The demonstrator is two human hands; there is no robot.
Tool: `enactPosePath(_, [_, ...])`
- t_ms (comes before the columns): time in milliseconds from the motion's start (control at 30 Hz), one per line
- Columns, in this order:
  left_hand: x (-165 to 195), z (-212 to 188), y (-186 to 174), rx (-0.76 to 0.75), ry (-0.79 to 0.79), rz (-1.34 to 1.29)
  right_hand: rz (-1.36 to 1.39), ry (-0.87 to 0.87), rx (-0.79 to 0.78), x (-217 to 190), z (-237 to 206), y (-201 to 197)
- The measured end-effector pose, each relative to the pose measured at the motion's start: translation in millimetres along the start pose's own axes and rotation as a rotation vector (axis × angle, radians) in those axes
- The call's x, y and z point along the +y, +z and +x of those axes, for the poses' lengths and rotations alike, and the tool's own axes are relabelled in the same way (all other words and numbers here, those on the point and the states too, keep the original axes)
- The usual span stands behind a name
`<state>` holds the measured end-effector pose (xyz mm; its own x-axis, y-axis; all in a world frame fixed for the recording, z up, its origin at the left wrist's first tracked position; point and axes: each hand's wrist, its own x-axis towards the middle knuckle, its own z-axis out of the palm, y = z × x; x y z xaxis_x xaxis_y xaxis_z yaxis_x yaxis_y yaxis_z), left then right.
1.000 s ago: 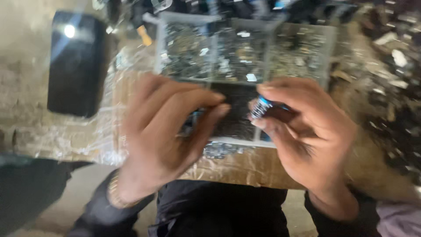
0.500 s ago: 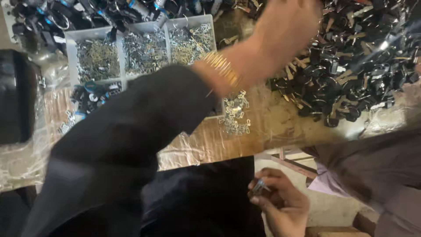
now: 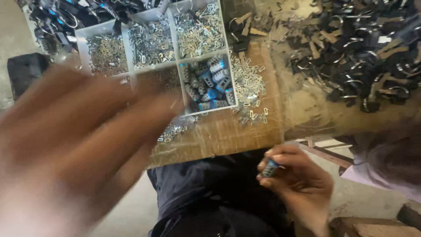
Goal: The person sits at a workbench and assembles lock cylinders by hand. They pick small metal pins and springs from a compartment organizer box and insert them one at a time into the pin chambers of a cylinder body held in the other hand, repeating the process and occasionally reaching across the table for parts.
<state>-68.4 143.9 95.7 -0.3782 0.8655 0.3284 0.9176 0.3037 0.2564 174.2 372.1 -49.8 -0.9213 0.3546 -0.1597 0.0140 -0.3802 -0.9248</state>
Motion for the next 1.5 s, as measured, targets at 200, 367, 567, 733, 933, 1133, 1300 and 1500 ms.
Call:
enactPosePath(200, [43.4,-54.5,37.9,-0.079,-0.280,-0.370,-0.077,-0.217,0.034,-6.8,32.6,-15.9])
enactPosePath(367, [57.0,-7.9,118.0,0.118,-0.244,-0.485,-0.105,-0.428,0.164,-23.9,53.8,-22.0])
enactPosePath(567, [59.4,-43.6,129.5,0.160,-0.305,-0.293,-0.040,-0.340,0.134,12.5,83.6,-18.0])
enactPosePath(733, [26.5,-179.1,122.7,-0.357,-1.046,-1.626,0.060,-0.306,0.132,10.0,68.5,-38.0])
enactPosePath(933, [14.5,-367.7,233.7,-0.848,-1.792,-0.183,0.014,-0.181,-0.072,-4.8,51.3,-32.6])
enactPosePath(1133, [11.1,-402.6,173.2,-1.036,-1.734,-0.191,0.098,0.105,-0.345,9.1,45.6,48.2])
enactPosePath(1300, [27.3,-287.5,62.5,0.132,-1.140,0.075,0.120,0.113,-0.453,56.7,27.4,102.9])
enactPosePath(1500, [13.6,-173.9,65.6,0.212,-0.460,0.047,0.035,0.122,-0.408,42.2,17.6,110.2])
